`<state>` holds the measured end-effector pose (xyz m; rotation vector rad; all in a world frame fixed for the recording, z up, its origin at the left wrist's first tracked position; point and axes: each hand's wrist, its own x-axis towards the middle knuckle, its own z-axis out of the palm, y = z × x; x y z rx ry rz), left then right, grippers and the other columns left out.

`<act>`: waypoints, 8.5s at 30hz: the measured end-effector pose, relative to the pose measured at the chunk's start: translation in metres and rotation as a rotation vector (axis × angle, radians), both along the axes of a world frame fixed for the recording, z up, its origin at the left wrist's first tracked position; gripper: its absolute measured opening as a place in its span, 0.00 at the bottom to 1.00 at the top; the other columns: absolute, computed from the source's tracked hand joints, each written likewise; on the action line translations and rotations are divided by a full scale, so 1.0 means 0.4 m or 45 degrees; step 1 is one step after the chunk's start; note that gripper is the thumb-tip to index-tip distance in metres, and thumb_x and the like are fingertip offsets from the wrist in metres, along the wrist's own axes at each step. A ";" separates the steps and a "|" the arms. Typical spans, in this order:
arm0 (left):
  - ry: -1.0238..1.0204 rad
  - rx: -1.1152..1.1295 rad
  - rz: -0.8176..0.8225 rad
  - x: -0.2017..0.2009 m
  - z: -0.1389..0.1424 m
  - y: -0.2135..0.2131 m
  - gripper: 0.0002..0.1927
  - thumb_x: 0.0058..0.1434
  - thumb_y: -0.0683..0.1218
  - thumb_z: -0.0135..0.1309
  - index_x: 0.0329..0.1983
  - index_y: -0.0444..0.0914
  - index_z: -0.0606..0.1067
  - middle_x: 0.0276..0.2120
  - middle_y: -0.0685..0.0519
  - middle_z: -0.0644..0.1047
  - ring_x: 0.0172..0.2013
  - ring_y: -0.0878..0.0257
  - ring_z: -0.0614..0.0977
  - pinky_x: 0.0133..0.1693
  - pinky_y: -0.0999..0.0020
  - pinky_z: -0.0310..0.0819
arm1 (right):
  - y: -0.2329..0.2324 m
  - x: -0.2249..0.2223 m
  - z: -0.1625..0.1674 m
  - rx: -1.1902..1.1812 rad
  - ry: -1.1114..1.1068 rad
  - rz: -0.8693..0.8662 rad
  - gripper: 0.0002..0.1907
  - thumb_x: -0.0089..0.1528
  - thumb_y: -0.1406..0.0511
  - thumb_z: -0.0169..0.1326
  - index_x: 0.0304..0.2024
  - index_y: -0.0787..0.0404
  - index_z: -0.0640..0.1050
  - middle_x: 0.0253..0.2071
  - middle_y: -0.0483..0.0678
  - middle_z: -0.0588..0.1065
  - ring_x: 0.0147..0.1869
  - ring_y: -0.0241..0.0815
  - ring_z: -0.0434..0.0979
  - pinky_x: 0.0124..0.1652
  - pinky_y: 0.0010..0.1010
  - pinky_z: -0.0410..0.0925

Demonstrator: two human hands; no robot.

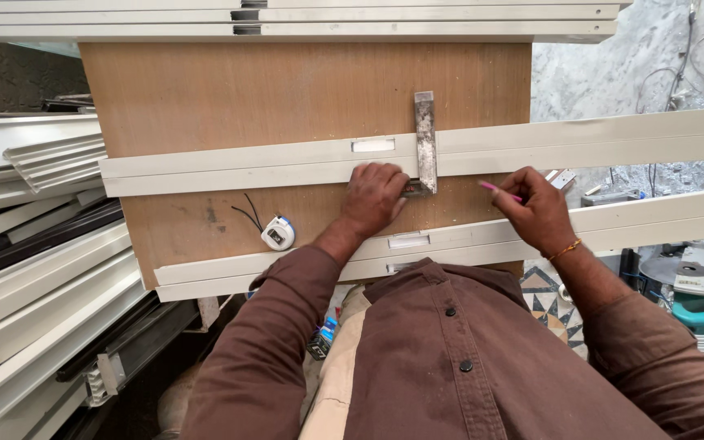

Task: The person measures long white frame profiles on a workbench using a tape measure and a try square, then marks cut positions on the profiles with a pencil and a black marker. They reposition the profiles on the bench and continue marking several pieces.

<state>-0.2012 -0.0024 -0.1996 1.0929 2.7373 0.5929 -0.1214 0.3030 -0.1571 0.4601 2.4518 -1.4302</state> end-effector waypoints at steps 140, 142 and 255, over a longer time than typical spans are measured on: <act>-1.442 2.247 1.198 0.432 0.380 0.476 0.28 0.62 0.46 0.63 0.61 0.30 0.68 0.48 0.47 0.76 0.49 0.58 0.80 0.51 0.60 0.79 | 0.284 0.366 0.465 0.017 0.222 0.322 0.11 0.67 0.62 0.58 0.47 0.62 0.80 0.40 0.46 0.84 0.43 0.33 0.85 0.41 0.25 0.75; -1.447 2.230 1.213 0.433 0.377 0.474 0.28 0.62 0.46 0.63 0.61 0.30 0.68 0.49 0.47 0.76 0.50 0.58 0.80 0.52 0.60 0.79 | 0.286 0.366 0.468 0.041 0.199 0.338 0.11 0.67 0.62 0.57 0.47 0.61 0.80 0.40 0.46 0.85 0.43 0.33 0.85 0.41 0.26 0.75; -1.431 2.141 1.303 0.451 0.284 0.460 0.26 0.62 0.47 0.62 0.60 0.32 0.70 0.49 0.48 0.77 0.51 0.56 0.80 0.53 0.58 0.79 | 0.385 0.464 0.406 0.152 0.075 0.492 0.12 0.64 0.60 0.57 0.46 0.57 0.82 0.37 0.44 0.85 0.41 0.36 0.87 0.39 0.27 0.77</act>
